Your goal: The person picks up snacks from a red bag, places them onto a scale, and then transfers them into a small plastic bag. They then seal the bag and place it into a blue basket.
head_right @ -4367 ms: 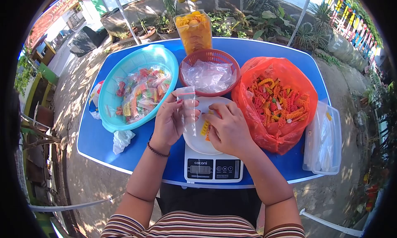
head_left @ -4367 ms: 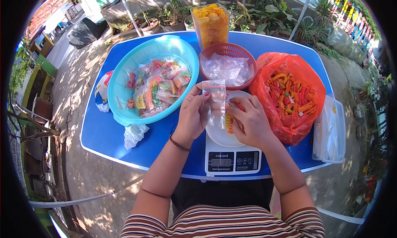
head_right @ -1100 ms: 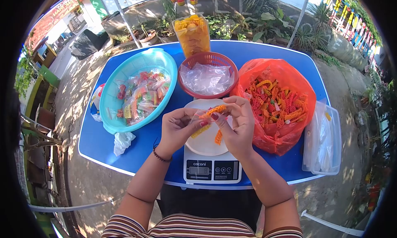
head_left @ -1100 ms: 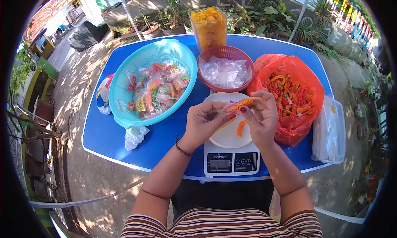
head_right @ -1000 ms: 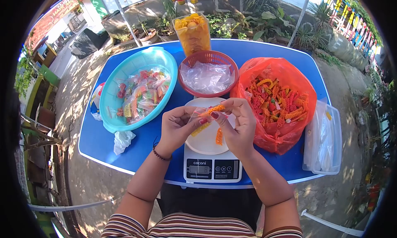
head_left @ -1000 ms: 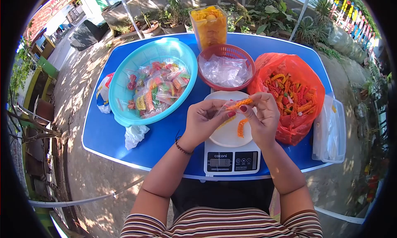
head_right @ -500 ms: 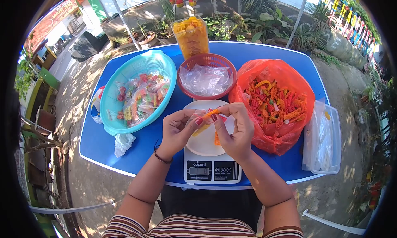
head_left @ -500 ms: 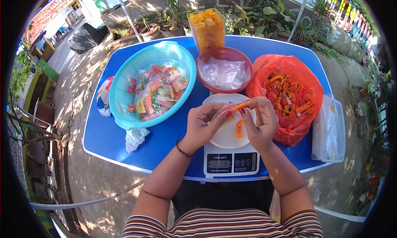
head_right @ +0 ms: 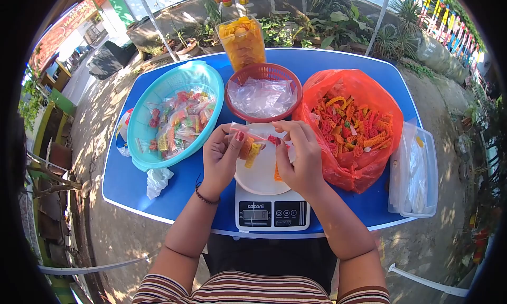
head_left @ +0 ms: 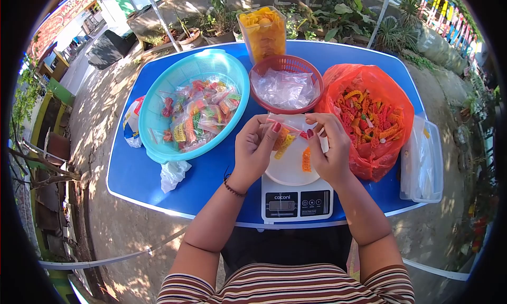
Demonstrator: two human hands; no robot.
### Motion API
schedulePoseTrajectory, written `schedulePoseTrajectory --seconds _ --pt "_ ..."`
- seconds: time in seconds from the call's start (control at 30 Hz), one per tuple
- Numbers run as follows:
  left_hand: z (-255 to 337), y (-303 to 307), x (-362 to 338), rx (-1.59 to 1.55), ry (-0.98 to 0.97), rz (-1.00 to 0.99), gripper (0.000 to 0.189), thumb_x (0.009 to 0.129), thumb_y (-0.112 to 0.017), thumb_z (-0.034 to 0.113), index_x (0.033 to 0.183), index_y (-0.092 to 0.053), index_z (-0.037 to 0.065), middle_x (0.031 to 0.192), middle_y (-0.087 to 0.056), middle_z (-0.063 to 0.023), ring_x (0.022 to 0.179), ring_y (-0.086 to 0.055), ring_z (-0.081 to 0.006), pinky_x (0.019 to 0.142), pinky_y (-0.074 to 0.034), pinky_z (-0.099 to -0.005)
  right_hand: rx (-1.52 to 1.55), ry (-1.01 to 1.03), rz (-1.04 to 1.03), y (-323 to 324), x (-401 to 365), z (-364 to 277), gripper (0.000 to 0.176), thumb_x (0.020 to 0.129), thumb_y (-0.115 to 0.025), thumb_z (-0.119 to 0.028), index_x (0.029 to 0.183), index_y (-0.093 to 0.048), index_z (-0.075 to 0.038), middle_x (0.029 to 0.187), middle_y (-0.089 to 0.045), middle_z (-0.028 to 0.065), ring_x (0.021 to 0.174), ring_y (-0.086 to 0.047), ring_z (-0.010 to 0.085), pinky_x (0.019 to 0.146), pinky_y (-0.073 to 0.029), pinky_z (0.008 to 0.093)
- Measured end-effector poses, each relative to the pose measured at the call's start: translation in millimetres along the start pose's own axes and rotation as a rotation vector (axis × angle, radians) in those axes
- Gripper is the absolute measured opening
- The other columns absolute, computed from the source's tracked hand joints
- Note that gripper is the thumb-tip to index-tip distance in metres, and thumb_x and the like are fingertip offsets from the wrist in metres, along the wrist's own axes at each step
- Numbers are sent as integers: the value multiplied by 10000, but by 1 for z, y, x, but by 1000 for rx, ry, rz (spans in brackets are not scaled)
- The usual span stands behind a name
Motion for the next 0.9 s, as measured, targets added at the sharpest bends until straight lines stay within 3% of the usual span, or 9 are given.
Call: schedulePoseTrajectory --seconds 0.07,0.17,0.27,0.37,0.47,0.6,0.67,0.77,0.9 --pt "3 -1 3 -151 32 5 232 1082 -526 209 1158 -598 2 1052 -738 -147 963 -745 -217 833 -606 -306 -358 94 -90 -4 1 9 272 801 -695 -45 1071 -715 -69 1084 -692 117 917 -620 287 863 -500 397" --pt "5 0 5 -297 96 19 243 1091 -498 221 1154 -593 6 1069 -734 -166 982 -753 -278 843 -621 -349 -478 51 -209 -7 -4 17 271 796 -716 -30 1064 -703 -72 1058 -706 91 924 -637 305 851 -508 415" --pt "6 -1 6 -317 107 33 233 1084 -514 210 1143 -598 1 1093 -732 -180 980 -754 -287 851 -621 -359 -460 -8 -217 -5 -3 15 326 776 -741 19 1093 -706 -50 955 -724 123 915 -669 281 808 -527 381" --pt "2 1 5 -248 73 15 219 1069 -551 191 1140 -605 -8 1113 -732 -183 970 -753 -267 853 -616 -352 -398 -12 -140 -6 -3 14 278 799 -717 2 1067 -694 -65 976 -713 84 894 -651 306 825 -513 413" --pt "1 -2 5 -210 31 4 201 1043 -602 156 1138 -617 -20 1101 -740 -170 962 -750 -229 852 -610 -334 -248 -34 -60 -4 1 14 315 802 -698 51 1096 -680 -58 993 -685 102 884 -653 276 818 -520 373" --pt "2 0 3 -145 20 -37 193 989 -671 62 1150 -646 -41 1077 -750 -138 1010 -723 -150 873 -589 -270 123 -50 4 4 4 8 284 890 -649 88 1154 -606 -9 1086 -620 106 951 -637 187 853 -519 316" --pt "4 -2 1 -142 35 -23 199 961 -701 38 1136 -658 -46 1079 -751 -132 1014 -719 -146 871 -591 -265 465 -14 100 3 -1 12 260 942 -618 84 1183 -557 9 1132 -583 107 994 -620 152 882 -518 295" --pt "7 -7 -1 -117 23 -37 225 938 -723 15 1141 -654 -53 1069 -754 -146 998 -727 -158 837 -600 -258 676 -43 144 5 -4 6 262 964 -612 75 1194 -505 14 1164 -575 116 1039 -612 147 941 -510 300" --pt "8 -11 -3 -60 6 -80 248 923 -724 -20 1157 -649 -59 1079 -753 -157 1001 -730 -169 841 -607 -266 700 25 178 0 -5 -3 309 946 -646 75 1204 -495 -1 1153 -583 130 1063 -618 157 973 -499 301"
Point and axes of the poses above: each hand's wrist, its own x-axis towards the middle knuckle, its own y-axis out of the back of the hand, z = x × y, the point moved 3 cm from there along x, towards the middle knuckle
